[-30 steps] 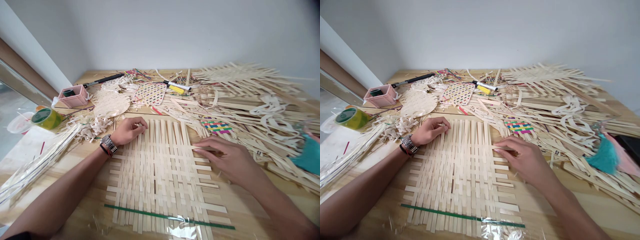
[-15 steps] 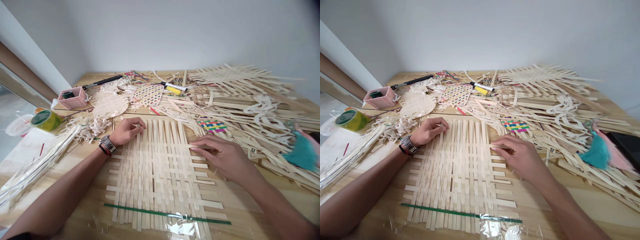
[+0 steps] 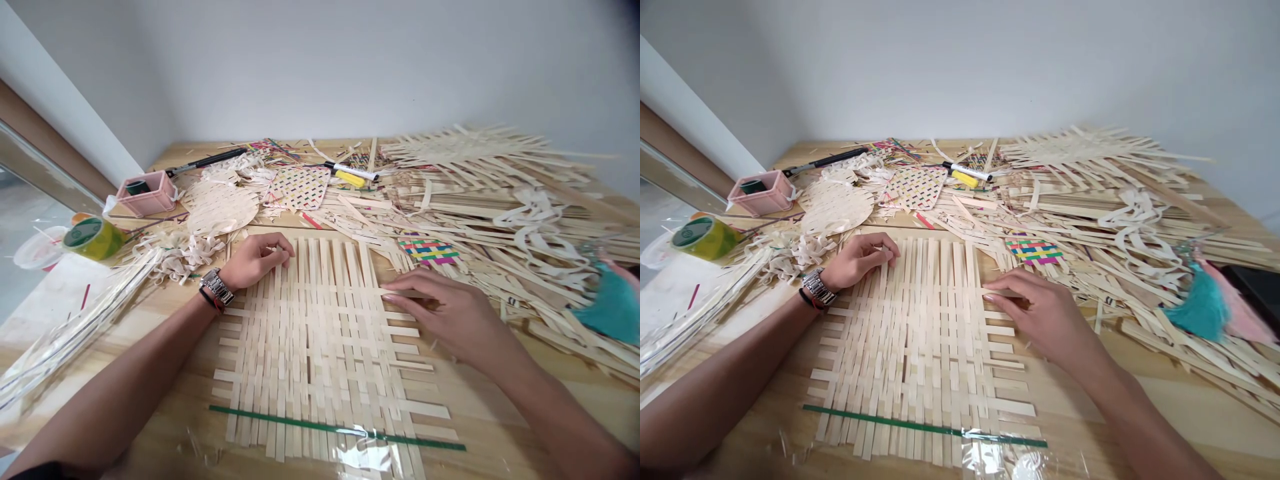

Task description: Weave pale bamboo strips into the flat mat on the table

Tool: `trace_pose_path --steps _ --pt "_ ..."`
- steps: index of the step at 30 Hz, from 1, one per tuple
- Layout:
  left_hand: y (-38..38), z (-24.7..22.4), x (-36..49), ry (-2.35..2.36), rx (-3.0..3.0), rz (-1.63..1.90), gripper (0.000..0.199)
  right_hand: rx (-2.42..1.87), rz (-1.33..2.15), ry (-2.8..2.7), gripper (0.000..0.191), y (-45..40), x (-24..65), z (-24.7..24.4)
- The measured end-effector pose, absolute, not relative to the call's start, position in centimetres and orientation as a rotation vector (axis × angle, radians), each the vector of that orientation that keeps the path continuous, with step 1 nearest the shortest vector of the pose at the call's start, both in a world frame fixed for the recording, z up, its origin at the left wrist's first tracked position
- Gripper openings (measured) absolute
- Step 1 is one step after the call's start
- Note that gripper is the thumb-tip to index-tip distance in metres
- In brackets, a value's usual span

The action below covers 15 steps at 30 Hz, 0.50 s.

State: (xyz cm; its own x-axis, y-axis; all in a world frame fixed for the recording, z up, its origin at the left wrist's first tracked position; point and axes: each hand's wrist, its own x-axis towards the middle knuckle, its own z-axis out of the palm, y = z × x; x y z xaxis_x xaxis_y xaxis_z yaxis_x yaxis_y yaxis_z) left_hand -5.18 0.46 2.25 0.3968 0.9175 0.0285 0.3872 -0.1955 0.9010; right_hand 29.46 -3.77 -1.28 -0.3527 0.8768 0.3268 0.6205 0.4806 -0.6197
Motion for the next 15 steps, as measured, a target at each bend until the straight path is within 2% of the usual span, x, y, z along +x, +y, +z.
trace_pose_path --steps 7,15 --pt "0.39 2.26 -5.19 1.147 1.778 0.733 0.020 -1.239 0.514 -2.113 0.029 -3.82 29.48 -1.15" --pt "0.44 2.23 -5.15 1.153 1.781 0.733 0.021 -1.219 0.494 -2.161 0.025 -3.39 30.36 -1.14"
